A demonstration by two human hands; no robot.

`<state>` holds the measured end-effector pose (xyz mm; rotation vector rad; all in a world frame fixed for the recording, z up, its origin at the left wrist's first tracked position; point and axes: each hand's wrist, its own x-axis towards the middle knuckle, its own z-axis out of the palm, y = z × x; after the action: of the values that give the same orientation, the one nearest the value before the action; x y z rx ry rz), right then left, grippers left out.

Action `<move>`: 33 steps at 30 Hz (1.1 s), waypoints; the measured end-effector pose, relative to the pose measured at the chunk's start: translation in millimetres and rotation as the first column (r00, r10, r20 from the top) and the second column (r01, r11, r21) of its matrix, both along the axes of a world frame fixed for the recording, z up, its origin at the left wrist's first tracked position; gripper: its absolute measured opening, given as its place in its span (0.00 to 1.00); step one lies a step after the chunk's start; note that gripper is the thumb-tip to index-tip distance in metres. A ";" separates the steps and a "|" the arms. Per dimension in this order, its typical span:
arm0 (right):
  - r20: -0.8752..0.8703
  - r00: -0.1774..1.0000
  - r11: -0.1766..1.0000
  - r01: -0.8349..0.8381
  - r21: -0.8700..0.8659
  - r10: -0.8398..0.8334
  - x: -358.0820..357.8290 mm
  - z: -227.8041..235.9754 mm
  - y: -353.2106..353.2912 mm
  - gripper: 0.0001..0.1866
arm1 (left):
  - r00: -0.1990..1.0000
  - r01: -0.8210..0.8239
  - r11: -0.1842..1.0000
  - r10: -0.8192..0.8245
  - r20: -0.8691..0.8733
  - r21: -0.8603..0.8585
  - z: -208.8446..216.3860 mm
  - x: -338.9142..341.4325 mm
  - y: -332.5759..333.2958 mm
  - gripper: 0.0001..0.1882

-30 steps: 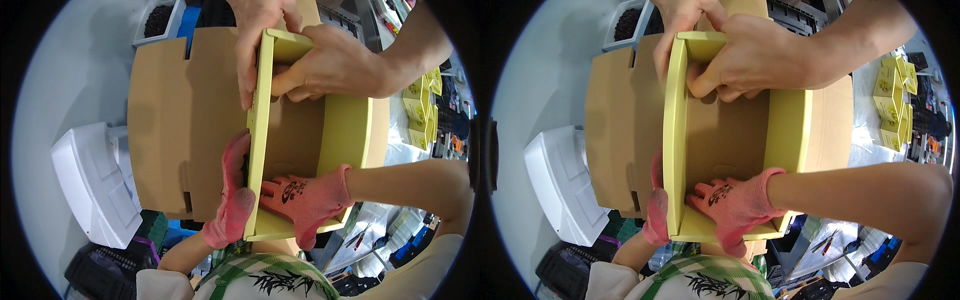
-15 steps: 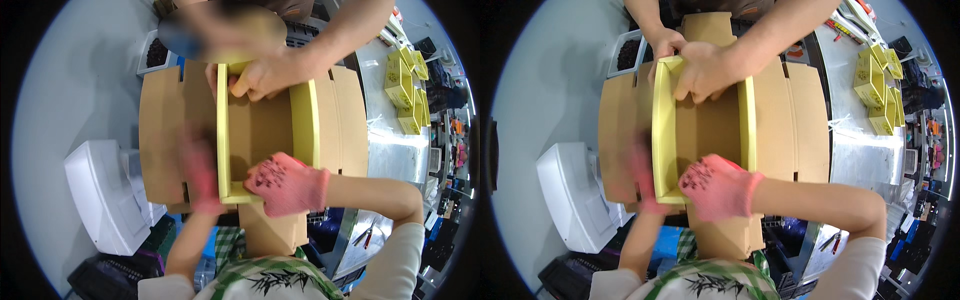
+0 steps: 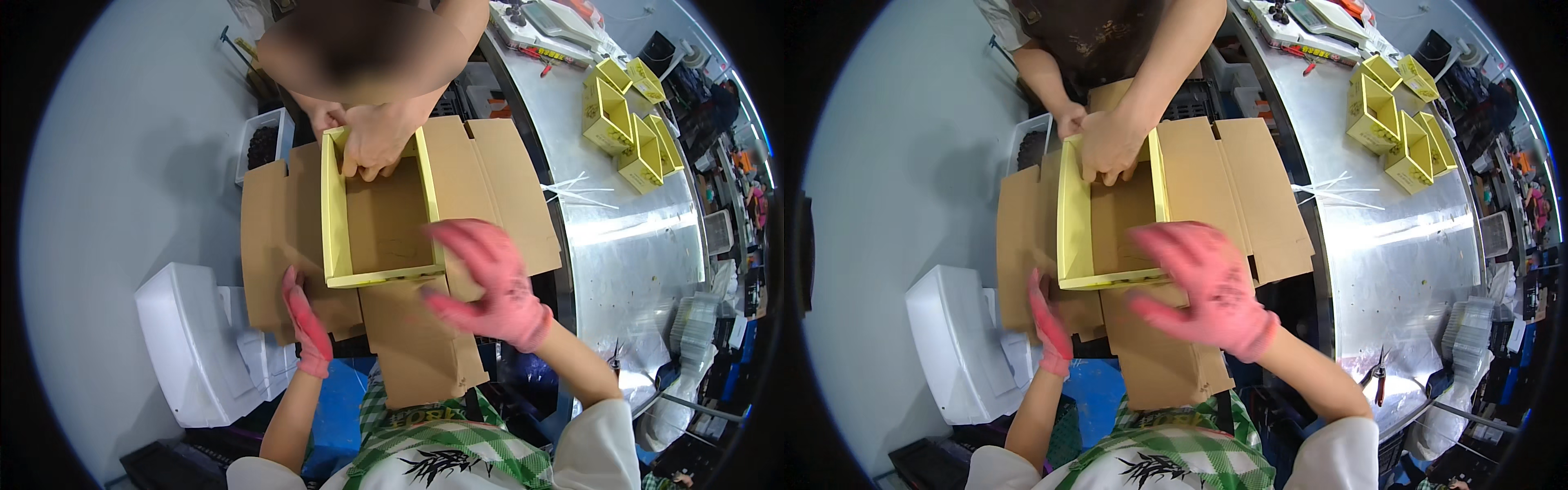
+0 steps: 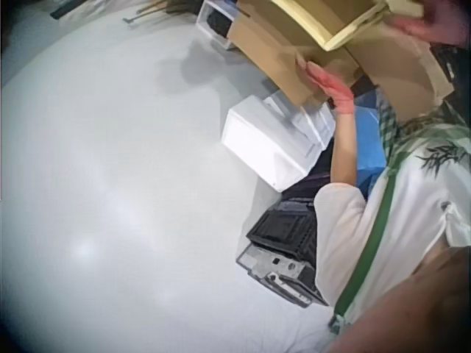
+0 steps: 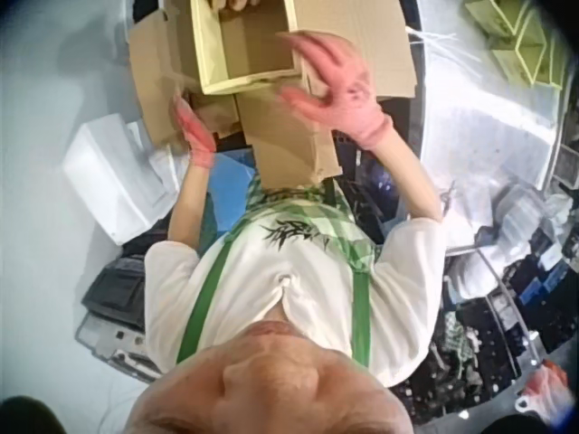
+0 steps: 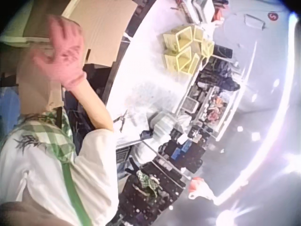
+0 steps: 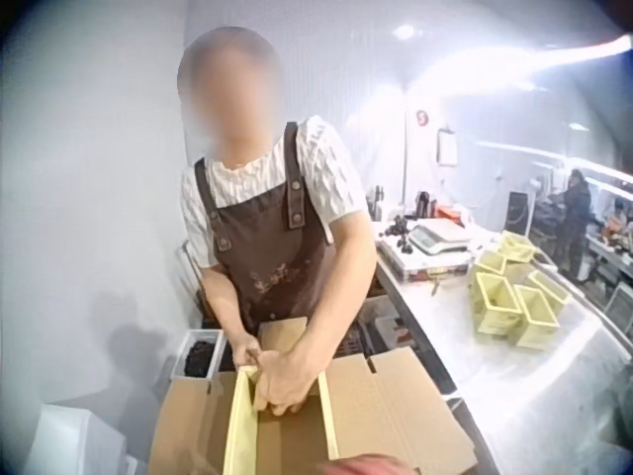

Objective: The person folds flat cardboard pieces into rectangular yellow boxes by hand, aligning flaps and tucking edges to form the structure. Completed boxes are placed aside on the table.

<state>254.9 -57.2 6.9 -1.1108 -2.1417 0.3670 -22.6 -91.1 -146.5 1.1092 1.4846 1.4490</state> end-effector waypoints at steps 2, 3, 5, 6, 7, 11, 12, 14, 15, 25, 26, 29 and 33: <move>-0.215 0.915 0.924 0.287 -0.251 -0.342 25.4 -24.7 -23.7 0.30 | 0.999 -0.012 1.000 0.013 -0.046 0.014 2.4 -8.7 -12.8 0.27; -0.303 0.831 0.865 0.358 -0.351 -0.467 35.2 -36.0 -27.4 0.26 | 0.985 0.001 0.999 0.007 -0.171 0.045 -6.8 -21.1 -16.5 0.26; -0.269 0.779 0.806 0.458 -0.374 -0.567 70.5 -74.6 -36.1 0.26 | 0.888 -0.059 0.998 0.066 -0.454 0.030 0.6 -27.8 -13.6 0.29; -0.237 0.757 0.774 0.503 -0.383 -0.609 89.0 -91.2 -41.2 0.27 | 0.807 -0.089 0.996 0.088 -0.583 0.028 4.7 -30.3 -11.9 0.30; -0.125 0.770 0.763 0.570 -0.306 -0.625 103.5 -99.6 -43.4 0.28 | 0.751 -0.117 0.993 0.108 -0.651 0.030 10.3 -39.1 -10.0 0.33; 0.066 0.654 0.617 0.738 -0.273 -0.754 138.3 -116.8 -36.2 0.32 | 0.436 -0.369 0.926 0.095 -0.895 -0.081 23.1 -73.5 0.2 0.44; 0.111 0.638 0.585 0.751 -0.305 -0.762 143.4 -116.8 -30.8 0.33 | 0.335 -0.473 0.873 0.055 -0.941 -0.117 21.9 -79.2 5.2 0.46; 0.200 0.608 0.517 0.774 -0.365 -0.769 150.2 -113.0 -22.1 0.35 | 0.536 -0.463 0.817 -0.051 -0.843 -0.344 16.1 -97.7 9.9 0.48; 0.225 0.647 0.506 0.729 -0.461 -0.728 153.1 -118.0 -17.8 0.40 | 0.680 -0.399 0.785 -0.093 -0.728 -0.473 3.3 -115.8 10.1 0.48; 0.259 0.721 0.344 0.574 -0.743 -0.642 147.0 -81.8 3.7 0.36 | 0.732 -0.281 0.735 -0.252 -0.634 -0.617 48.1 -111.8 16.2 0.37; 0.299 0.697 0.338 0.620 -0.708 -0.652 147.3 -81.1 5.5 0.35 | 0.732 -0.300 0.745 -0.221 -0.644 -0.597 52.7 -109.5 15.0 0.36; 0.401 0.630 0.338 0.733 -0.591 -0.665 147.3 -75.9 10.4 0.34 | 0.642 -0.377 0.778 -0.170 -0.747 -0.501 60.3 -105.2 16.5 0.34; 0.492 0.625 0.403 0.774 -0.488 -0.606 137.8 -48.6 13.5 0.30 | 0.361 -0.446 0.817 -0.208 -0.909 -0.364 90.3 -96.6 22.5 0.33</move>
<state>392.8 -43.7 -41.6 -2.4794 -1.4715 0.6382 -119.2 -68.5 -56.2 1.5094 2.6268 0.1659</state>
